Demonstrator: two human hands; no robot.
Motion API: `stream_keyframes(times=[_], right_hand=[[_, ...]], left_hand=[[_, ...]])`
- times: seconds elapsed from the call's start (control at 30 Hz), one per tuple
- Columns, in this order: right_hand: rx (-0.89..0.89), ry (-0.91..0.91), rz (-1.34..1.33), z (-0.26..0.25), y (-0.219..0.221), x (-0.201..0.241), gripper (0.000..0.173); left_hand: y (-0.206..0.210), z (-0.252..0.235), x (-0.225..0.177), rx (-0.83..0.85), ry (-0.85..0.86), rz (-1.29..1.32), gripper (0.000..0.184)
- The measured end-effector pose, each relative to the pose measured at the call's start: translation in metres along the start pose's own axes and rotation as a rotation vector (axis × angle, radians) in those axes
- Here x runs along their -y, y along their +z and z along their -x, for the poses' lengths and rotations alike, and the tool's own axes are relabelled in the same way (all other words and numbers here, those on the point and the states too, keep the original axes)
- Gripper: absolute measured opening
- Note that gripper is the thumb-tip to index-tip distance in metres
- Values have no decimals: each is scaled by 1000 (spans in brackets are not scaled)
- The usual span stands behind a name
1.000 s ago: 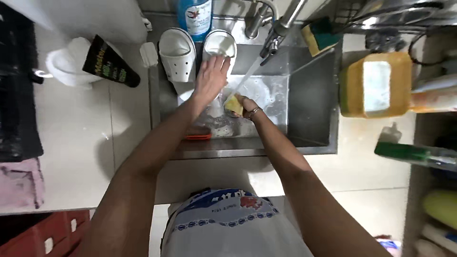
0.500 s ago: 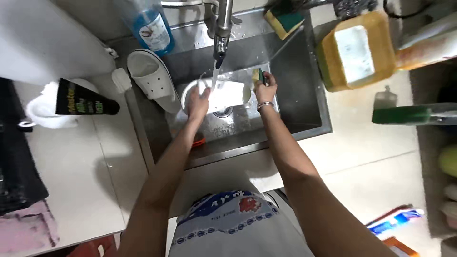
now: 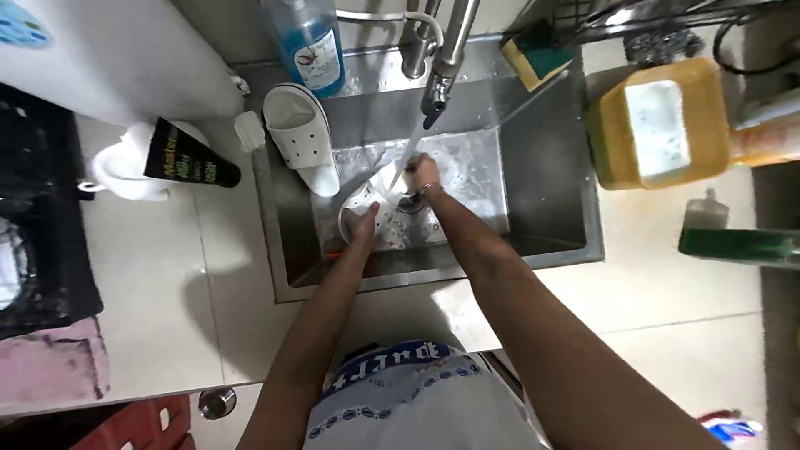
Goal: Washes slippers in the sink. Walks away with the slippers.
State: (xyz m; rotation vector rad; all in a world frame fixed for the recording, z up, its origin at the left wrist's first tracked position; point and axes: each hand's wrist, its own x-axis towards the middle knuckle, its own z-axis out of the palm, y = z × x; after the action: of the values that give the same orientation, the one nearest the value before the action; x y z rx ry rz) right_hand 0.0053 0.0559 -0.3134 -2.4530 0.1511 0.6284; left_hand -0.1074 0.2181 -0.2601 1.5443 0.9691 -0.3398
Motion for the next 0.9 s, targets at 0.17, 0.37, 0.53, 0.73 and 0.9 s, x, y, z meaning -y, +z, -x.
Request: stream_keyframes(times=[0.17, 0.37, 0.53, 0.73, 0.9], right_hand=[[135, -132, 20, 17, 28, 15, 38], [53, 7, 155, 18, 32, 29, 45], [97, -30, 276, 8, 10, 8, 44], [167, -93, -86, 21, 16, 18, 48], [184, 139, -1001, 34, -23, 40, 37]], left_hand=[[4, -1, -2, 21, -42, -91, 87], [-2, 4, -8, 4, 81, -206, 82], [-4, 5, -10, -3, 146, -255, 78], [-2, 13, -22, -11, 268, -439, 81], [-7, 52, -78, 39, 438, -651, 64]])
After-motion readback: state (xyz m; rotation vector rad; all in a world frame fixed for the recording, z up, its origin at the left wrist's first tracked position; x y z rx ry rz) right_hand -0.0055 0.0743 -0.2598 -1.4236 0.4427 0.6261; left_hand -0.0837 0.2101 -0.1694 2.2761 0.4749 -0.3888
